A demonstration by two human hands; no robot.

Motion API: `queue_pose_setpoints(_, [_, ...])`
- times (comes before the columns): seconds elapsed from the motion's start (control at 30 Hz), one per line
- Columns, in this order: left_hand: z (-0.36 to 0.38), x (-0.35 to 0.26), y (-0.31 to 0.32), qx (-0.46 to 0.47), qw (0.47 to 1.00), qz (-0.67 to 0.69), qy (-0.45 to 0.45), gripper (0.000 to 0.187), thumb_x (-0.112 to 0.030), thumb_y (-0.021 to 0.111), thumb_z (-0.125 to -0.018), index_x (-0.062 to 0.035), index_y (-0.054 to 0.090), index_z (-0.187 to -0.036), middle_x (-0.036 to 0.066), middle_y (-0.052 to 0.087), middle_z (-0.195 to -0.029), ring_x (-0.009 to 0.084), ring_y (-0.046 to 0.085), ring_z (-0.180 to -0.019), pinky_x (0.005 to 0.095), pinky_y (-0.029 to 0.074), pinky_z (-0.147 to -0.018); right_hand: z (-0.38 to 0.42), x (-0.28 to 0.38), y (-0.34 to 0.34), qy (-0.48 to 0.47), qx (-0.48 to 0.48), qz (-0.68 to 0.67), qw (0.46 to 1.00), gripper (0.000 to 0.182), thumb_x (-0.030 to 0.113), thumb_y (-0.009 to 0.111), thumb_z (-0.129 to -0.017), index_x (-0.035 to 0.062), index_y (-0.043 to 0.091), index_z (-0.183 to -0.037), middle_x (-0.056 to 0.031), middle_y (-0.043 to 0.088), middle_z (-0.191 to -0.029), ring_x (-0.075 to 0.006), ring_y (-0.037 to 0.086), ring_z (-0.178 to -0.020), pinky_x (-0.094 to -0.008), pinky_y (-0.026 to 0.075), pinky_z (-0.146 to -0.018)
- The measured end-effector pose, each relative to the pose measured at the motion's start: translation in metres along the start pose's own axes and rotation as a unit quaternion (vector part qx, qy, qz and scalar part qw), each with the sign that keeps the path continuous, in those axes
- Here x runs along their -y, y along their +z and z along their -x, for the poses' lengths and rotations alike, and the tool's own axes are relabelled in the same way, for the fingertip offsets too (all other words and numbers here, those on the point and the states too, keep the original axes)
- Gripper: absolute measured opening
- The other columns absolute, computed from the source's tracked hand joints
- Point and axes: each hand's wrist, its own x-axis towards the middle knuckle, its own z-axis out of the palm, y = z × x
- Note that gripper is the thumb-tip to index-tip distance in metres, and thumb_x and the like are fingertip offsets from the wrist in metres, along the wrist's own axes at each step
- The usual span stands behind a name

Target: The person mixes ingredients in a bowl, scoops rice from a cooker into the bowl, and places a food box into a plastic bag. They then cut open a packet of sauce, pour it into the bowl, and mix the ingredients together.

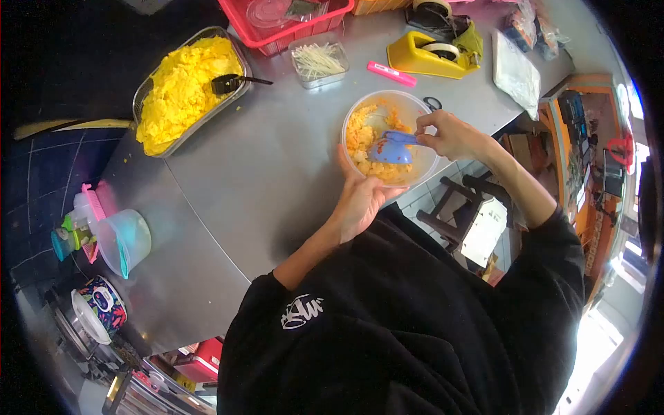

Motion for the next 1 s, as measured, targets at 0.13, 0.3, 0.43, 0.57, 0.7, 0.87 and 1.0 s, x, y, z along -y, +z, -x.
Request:
queue_pose_setpoints(0.13, [0.003, 0.0, 0.005, 0.0, 1.0, 0.005, -0.001, 0.083, 0.014, 0.032, -0.08, -0.0275, -0.009, -0.139, 0.019, 0.019, -0.141, 0.0386, 0.038, -0.125, 0.0581, 0.041, -0.097, -0.001, 0.01, 0.005, 0.087, 0.057, -0.094, 0.99, 0.014, 0.021, 0.052, -0.091, 0.0078, 0.055, -0.087, -0.0056, 0.052, -0.06, -0.0075, 0.04, -0.04, -0.0235, 0.029, -0.033])
queue_pose_setpoints(0.3, [0.003, -0.001, -0.003, 0.026, 1.0, 0.009, 0.005, 0.084, 0.011, 0.033, -0.083, -0.0296, -0.016, -0.138, 0.019, 0.018, -0.141, 0.0364, 0.038, -0.126, 0.0563, 0.04, -0.098, -0.007, 0.001, 0.005, 0.194, 0.123, -0.31, 0.922, 0.01, 0.022, 0.05, -0.093, 0.0132, 0.054, -0.091, 0.0, 0.045, -0.057, -0.0024, 0.031, -0.038, -0.0189, 0.018, -0.031])
queue_pose_setpoints(0.43, [0.004, -0.007, -0.012, 0.036, 0.999, 0.002, -0.014, 0.086, 0.009, 0.035, -0.085, -0.0313, -0.02, -0.137, 0.02, 0.021, -0.141, 0.035, 0.04, -0.125, 0.0519, 0.04, -0.1, 0.008, 0.004, 0.005, 0.188, 0.076, -0.364, 0.909, 0.011, 0.023, 0.05, -0.093, 0.0134, 0.054, -0.093, 0.0011, 0.044, -0.057, -0.0013, 0.029, -0.038, -0.0184, 0.015, -0.031])
queue_pose_setpoints(0.57, [0.005, -0.011, -0.01, 0.058, 0.998, 0.0, -0.012, 0.093, 0.009, 0.035, -0.086, -0.0356, -0.033, -0.131, 0.019, 0.015, -0.144, 0.0337, 0.039, -0.126, 0.0506, 0.039, -0.101, 0.035, 0.017, 0.016, 0.034, -0.096, -0.218, 0.971, 0.015, 0.018, 0.053, -0.092, 0.0068, 0.056, -0.101, -0.0077, 0.051, -0.059, -0.0107, 0.041, -0.041, -0.025, 0.031, -0.037])
queue_pose_setpoints(0.7, [0.006, -0.014, -0.007, 0.048, 0.999, -0.007, -0.019, 0.086, 0.007, 0.037, -0.087, -0.0315, -0.022, -0.137, 0.019, 0.021, -0.142, 0.0338, 0.04, -0.125, 0.0495, 0.041, -0.1, 0.048, 0.026, 0.042, -0.196, -0.276, 0.029, 0.941, 0.023, 0.01, 0.057, -0.086, 0.0026, 0.055, -0.108, -0.023, 0.06, -0.073, -0.0395, 0.06, -0.062, -0.0421, 0.047, -0.057])
queue_pose_setpoints(0.87, [0.004, -0.004, -0.013, 0.039, 0.999, -0.004, -0.032, 0.089, 0.006, 0.033, -0.089, -0.0349, -0.036, -0.129, 0.02, 0.015, -0.144, 0.0332, 0.041, -0.125, 0.0473, 0.039, -0.102, 0.065, 0.044, 0.032, -0.082, -0.241, 0.13, 0.958, 0.024, 0.011, 0.054, -0.086, 0.0053, 0.056, -0.108, -0.0206, 0.061, -0.07, -0.0384, 0.062, -0.065, -0.0458, 0.049, -0.057])
queue_pose_setpoints(1.0, [0.005, -0.009, 0.0, 0.033, 0.998, -0.027, -0.046, 0.092, 0.007, 0.031, -0.089, -0.036, -0.042, -0.126, 0.021, 0.012, -0.144, 0.0329, 0.042, -0.124, 0.0471, 0.039, -0.102, 0.023, 0.018, 0.054, -0.071, -0.213, 0.241, 0.944, 0.02, 0.013, 0.055, -0.082, 0.0077, 0.059, -0.101, -0.0186, 0.062, -0.068, -0.037, 0.063, -0.065, -0.0463, 0.05, -0.057])
